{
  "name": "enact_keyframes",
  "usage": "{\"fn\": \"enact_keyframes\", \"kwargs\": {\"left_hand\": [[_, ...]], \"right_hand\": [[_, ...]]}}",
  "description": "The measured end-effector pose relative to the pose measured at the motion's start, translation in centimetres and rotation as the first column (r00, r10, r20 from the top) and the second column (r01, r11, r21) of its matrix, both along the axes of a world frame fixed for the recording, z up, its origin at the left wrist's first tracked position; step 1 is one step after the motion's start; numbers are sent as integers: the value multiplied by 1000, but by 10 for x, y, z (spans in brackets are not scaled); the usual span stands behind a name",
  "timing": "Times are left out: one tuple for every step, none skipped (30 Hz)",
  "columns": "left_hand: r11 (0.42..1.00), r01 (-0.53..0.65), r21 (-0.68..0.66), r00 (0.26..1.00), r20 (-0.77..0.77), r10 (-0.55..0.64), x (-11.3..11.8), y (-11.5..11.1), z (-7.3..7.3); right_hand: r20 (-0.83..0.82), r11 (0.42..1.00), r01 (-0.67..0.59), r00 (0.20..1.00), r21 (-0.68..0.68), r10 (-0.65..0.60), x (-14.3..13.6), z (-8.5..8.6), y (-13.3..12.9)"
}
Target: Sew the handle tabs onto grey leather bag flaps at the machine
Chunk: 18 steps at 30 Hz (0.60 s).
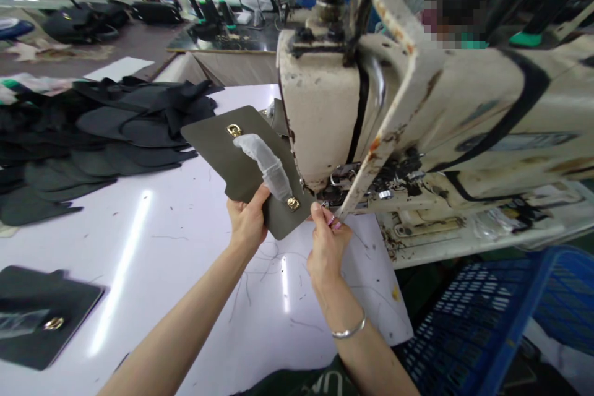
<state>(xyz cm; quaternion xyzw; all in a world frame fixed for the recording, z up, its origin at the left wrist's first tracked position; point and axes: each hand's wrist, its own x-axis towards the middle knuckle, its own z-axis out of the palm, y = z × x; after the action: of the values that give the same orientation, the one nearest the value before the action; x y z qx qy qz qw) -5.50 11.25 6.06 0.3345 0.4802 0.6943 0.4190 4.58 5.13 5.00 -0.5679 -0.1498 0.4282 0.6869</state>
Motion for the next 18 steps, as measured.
{"fn": "enact_keyframes", "kwargs": {"left_hand": [[1000, -12, 8, 1000, 3, 12, 1, -4, 0], [1000, -25, 11, 1000, 9, 25, 2, -8, 1], [999, -45, 14, 999, 17, 44, 3, -13, 1], [998, -68, 17, 997, 26, 67, 5, -18, 1], [996, -90, 24, 995, 35, 89, 7, -22, 1], [993, -110, 37, 993, 40, 108, 8, -27, 0], [991, -123, 49, 992, 38, 121, 10, -32, -1], [990, -133, 57, 991, 31, 131, 12, -37, -2], [988, -143, 57, 990, 19, 143, 14, -43, -4], [986, -161, 46, 987, 5, 161, 16, -48, -6], [983, -183, 27, 983, -7, 183, 18, -53, -8], [978, -208, 5, 978, -17, 208, 20, -59, -11], [972, -233, -17, 972, -26, 232, 22, -65, -13], [966, -255, -38, 967, -39, 253, 24, -70, -15], [960, -272, -60, 962, -57, 269, 26, -76, -17], [954, -287, -82, 956, -81, 281, 28, -81, -18], [948, -300, -104, 951, -112, 289, 30, -86, -18], [941, -314, -125, 944, -143, 296, 32, -90, -17]], "right_hand": [[7, 1000, -3, 1000, -1, 3, 1, 0, -1], [12, 1000, -8, 1000, -2, 8, 2, 0, -1], [9, 1000, -14, 1000, -5, 14, 3, 0, -2], [-1, 1000, -18, 1000, -7, 18, 4, 1, -2], [-16, 1000, -20, 1000, -8, 20, 5, 2, -3], [-32, 1000, -23, 999, -9, 23, 7, 3, -3], [-49, 1000, -23, 999, -9, 22, 8, 4, -4], [-67, 1000, -24, 997, -10, 23, 9, 6, -4], [-84, 1000, -25, 996, -11, 24, 11, 7, -5], [-98, 999, -30, 995, -14, 29, 12, 8, -5], [-109, 999, -37, 993, -17, 35, 14, 9, -5], [-113, 999, -43, 993, -22, 41, 16, 9, -5], [-108, 998, -55, 993, -26, 52, 18, 9, -6], [-90, 997, -75, 993, -31, 72, 21, 8, -7], [-52, 994, -98, 994, -40, 96, 23, 7, -9], [9, 991, -125, 992, -54, 126, 27, 6, -11], [94, 985, -155, 982, -75, 161, 30, 6, -14], [195, 978, -186, 960, -98, 202, 34, 6, -18]]}}
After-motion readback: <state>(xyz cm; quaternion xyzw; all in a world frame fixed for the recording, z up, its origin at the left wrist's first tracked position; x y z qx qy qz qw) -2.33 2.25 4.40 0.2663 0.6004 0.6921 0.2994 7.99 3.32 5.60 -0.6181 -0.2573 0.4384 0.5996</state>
